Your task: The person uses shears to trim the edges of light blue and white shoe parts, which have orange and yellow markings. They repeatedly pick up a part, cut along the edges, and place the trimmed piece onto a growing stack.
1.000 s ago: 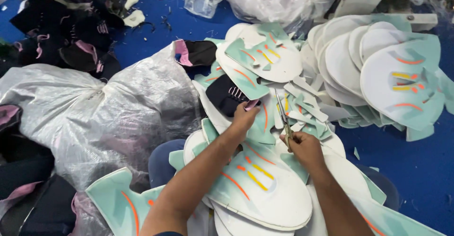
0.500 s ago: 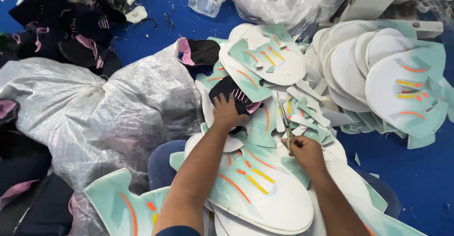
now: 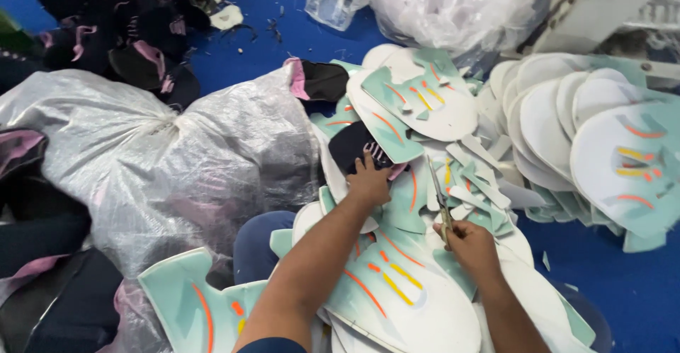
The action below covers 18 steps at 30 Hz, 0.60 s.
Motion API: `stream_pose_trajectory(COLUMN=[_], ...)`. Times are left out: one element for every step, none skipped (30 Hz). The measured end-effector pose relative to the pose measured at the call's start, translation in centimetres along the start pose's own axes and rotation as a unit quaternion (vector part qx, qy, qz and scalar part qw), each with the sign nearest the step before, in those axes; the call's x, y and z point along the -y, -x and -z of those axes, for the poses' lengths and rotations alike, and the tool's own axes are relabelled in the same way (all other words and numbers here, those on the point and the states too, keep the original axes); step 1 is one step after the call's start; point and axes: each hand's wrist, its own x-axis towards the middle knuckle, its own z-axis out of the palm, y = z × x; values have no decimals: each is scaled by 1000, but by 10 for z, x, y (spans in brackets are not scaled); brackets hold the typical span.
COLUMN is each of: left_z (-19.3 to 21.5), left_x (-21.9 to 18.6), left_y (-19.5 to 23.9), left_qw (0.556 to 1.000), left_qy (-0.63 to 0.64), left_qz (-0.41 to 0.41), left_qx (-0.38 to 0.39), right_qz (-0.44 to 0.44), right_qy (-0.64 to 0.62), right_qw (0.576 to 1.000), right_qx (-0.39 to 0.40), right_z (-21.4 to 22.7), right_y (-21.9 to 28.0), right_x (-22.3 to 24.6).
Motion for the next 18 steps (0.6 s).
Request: stream_pose_trajectory(left_z=[-10, -21, -32, -31, -31, -32, -34, -34, -35, -18, -1, 17, 38, 57, 76, 86, 96, 105], left_x=[2, 6, 10, 10, 9, 6, 9, 10, 10, 8, 5, 3, 1, 0, -1, -3, -4, -5], left_y=[-13, -24, -35, -37, -40, -42, -43, -45, -46, -27, -8, 11, 26, 42, 58, 67, 75, 84], left_qw=[1000, 999, 996, 996, 991, 986, 986, 985, 983, 983, 986, 985, 985, 979, 968, 968, 960, 941], left_qy=[3, -33, -69, -67, -102, -136, -134, -132, -131, -130, -84, -40, -41, 4, 49, 50, 154, 258], left_qz=[5, 1, -2, 4, 0, -6, -2, -4, -5, -5, -39, -75, -75, -130, -183, -183, -165, -146], left_qx=[-5, -34, -63, -67, -84, -100, -102, -114, -126, -129, -138, -148, -152, -158, -163, -164, -164, -162], right_qz=[6, 5, 3, 8, -4, -18, -15, -15, -15, -12, -11, -11, -8, -16, -25, -24, -16, -9], right_qy=[2, -23, -48, -46, -43, -40, -38, -22, -6, -6, -19, -34, -36, -39, -43, -43, -52, -59], right_qw=[1000, 1000, 999, 999, 999, 999, 999, 1000, 1000, 1000, 1000, 999, 999, 999, 999, 999, 999, 998], right_qx=[4, 7, 10, 15, 16, 15, 18, 12, 6, 5, 7, 7, 6, 3, 0, 0, -3, -6], right_z=[0, -1, -1, -2, -2, -1, -2, -2, -1, -1, -2, -3, -2, -2, -2, -2, -3, -3], right_y=[-2, -3, -4, -4, -5, -4, -3, -3, -3, -5, -7, -10, -11, -11, -11, -12, -14, -16], right_x=[-2, -5, -8, -6, -5, -5, -4, -3, -2, -7, -12, -16, -15, -14, -14, -16, -18, -21])
